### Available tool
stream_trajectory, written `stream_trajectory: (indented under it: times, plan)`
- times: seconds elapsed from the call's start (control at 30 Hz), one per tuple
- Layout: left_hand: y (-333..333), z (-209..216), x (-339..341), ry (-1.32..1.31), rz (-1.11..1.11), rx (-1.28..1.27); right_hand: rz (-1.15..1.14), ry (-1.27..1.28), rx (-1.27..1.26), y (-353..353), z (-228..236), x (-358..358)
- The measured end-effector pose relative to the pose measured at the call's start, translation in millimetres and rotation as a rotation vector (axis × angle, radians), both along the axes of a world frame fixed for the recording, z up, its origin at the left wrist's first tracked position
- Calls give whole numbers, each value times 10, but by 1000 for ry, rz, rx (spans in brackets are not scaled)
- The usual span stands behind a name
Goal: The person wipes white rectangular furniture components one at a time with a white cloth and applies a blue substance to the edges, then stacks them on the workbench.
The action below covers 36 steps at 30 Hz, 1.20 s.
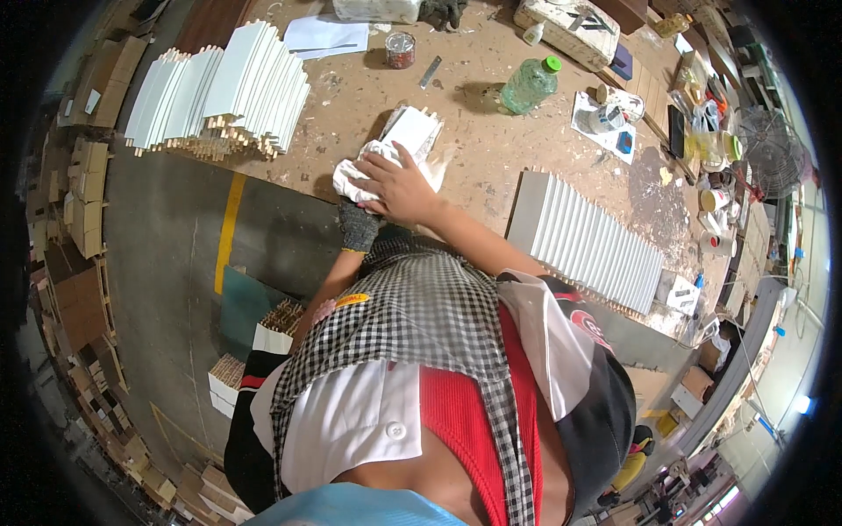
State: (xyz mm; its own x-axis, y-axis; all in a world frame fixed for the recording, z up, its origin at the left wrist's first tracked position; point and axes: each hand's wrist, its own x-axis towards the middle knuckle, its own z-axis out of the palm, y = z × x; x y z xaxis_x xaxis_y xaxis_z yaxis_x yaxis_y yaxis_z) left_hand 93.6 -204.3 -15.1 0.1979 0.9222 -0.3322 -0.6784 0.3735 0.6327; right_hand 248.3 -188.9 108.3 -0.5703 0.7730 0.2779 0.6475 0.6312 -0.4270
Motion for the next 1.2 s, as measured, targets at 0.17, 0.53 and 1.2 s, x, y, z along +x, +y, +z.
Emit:
stream_trajectory:
  times: [0.17, 0.53, 1.2]
  plan:
    - [-4, 655, 91, 1111, -95, 487, -901, -155, -594, 883, -643, 1168]
    - [8, 188, -155, 1471, -150, 839, -123, 7, 59, 3, -91, 49]
    - [60, 1076, -4, 1362, 17, 671, -488, 54, 209, 232, -205, 321]
